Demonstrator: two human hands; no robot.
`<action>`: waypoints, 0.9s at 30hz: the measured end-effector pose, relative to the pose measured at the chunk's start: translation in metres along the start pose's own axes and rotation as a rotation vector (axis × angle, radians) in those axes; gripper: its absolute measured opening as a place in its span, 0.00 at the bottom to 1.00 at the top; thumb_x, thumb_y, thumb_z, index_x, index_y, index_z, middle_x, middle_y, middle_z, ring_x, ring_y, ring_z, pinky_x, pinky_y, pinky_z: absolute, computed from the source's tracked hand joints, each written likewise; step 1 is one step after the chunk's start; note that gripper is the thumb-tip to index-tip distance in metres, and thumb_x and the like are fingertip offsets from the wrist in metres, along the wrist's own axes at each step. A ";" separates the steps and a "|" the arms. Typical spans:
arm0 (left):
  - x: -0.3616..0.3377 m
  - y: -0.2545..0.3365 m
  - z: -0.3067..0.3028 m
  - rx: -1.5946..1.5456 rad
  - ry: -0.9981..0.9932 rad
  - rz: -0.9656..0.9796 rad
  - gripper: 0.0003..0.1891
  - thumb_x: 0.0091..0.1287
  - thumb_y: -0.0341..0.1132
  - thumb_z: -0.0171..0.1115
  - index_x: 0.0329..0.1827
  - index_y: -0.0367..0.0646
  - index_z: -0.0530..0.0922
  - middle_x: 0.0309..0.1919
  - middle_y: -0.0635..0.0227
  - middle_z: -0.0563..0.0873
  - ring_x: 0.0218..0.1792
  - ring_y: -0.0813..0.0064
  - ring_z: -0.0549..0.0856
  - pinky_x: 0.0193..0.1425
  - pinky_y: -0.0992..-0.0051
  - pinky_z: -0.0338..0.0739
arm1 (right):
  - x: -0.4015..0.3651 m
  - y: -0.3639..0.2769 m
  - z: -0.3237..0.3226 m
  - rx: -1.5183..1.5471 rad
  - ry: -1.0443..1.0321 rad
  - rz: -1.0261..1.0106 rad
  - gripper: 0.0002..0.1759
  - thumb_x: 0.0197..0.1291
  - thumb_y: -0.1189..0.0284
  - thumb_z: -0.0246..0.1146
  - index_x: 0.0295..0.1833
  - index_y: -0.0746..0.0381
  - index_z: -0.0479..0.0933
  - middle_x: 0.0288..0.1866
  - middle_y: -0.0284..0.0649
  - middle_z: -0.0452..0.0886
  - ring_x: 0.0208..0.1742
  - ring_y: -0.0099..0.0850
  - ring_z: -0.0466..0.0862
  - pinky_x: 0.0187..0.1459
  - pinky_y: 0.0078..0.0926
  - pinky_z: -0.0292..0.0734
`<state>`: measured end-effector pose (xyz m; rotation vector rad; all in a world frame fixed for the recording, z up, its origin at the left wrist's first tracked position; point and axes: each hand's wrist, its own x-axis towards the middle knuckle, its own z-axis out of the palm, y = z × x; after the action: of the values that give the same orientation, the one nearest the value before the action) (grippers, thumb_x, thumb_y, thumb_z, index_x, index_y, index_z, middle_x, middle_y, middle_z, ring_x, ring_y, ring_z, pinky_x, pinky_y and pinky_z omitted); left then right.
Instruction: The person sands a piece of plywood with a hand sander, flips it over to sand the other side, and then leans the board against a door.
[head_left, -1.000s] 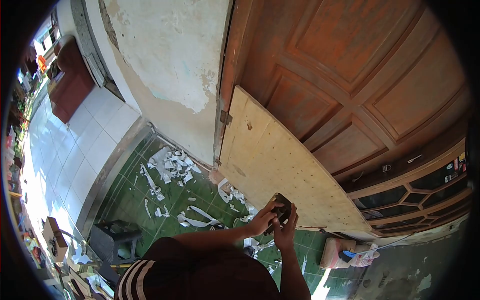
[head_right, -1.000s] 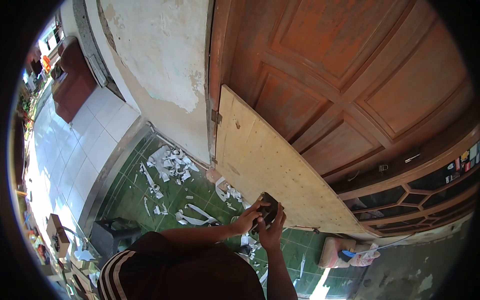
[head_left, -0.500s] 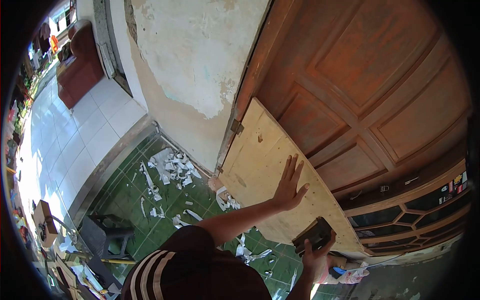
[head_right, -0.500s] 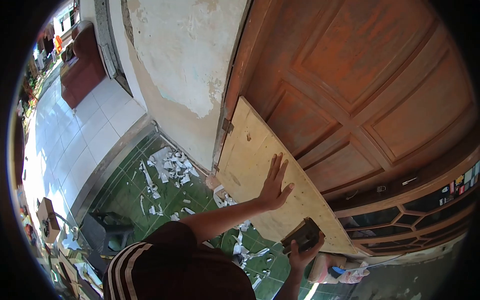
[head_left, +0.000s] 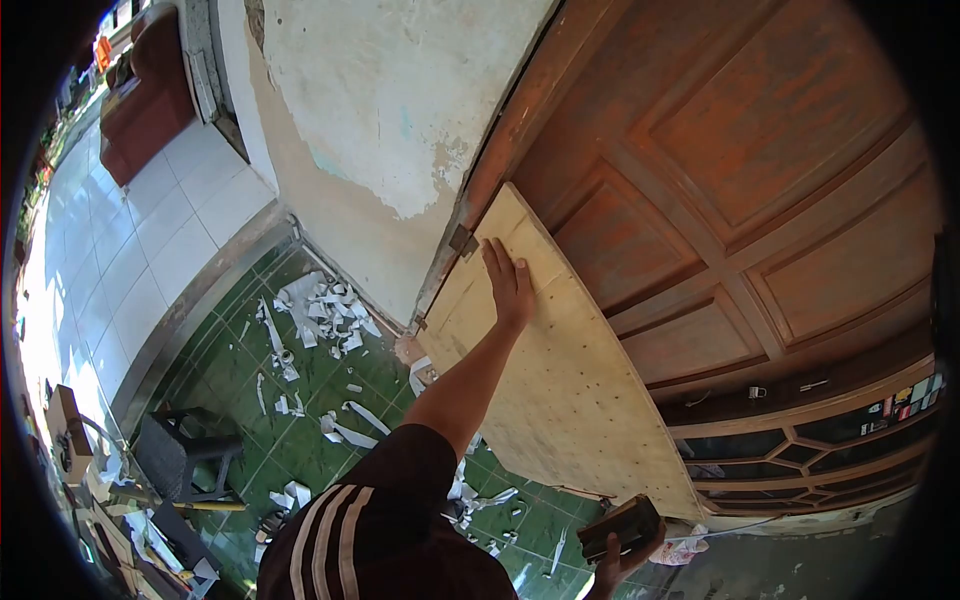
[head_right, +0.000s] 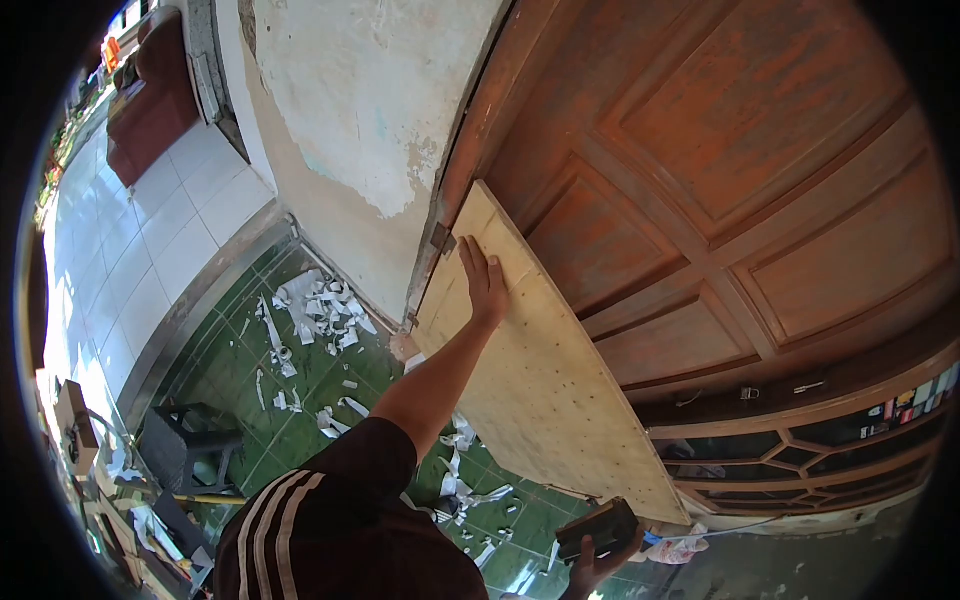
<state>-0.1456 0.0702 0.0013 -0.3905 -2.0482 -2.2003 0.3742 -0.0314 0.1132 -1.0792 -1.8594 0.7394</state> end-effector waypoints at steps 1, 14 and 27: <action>-0.018 -0.001 0.004 -0.004 -0.026 -0.028 0.42 0.85 0.57 0.35 0.85 0.27 0.44 0.86 0.37 0.39 0.87 0.40 0.39 0.88 0.51 0.38 | -0.006 0.002 0.002 0.001 -0.011 0.013 0.56 0.51 0.61 0.74 0.82 0.65 0.56 0.73 0.51 0.68 0.74 0.47 0.69 0.76 0.47 0.62; -0.020 0.031 -0.036 0.015 0.021 0.193 0.39 0.84 0.50 0.46 0.84 0.26 0.49 0.85 0.37 0.46 0.86 0.38 0.46 0.87 0.49 0.47 | -0.007 0.001 0.038 -0.145 -0.260 -0.036 0.58 0.48 0.66 0.76 0.83 0.65 0.54 0.72 0.52 0.69 0.72 0.46 0.72 0.75 0.44 0.64; -0.313 -0.066 -0.030 0.241 -1.052 -0.658 0.45 0.81 0.58 0.51 0.88 0.38 0.43 0.84 0.31 0.44 0.79 0.30 0.62 0.78 0.49 0.68 | -0.034 0.008 0.034 -0.162 -0.246 0.051 0.58 0.43 0.65 0.79 0.80 0.65 0.60 0.65 0.52 0.75 0.64 0.48 0.77 0.68 0.47 0.71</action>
<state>0.1346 0.0166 -0.1457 -1.1848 -3.3320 -2.2262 0.3570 -0.0605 0.0778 -1.1850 -2.1368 0.7905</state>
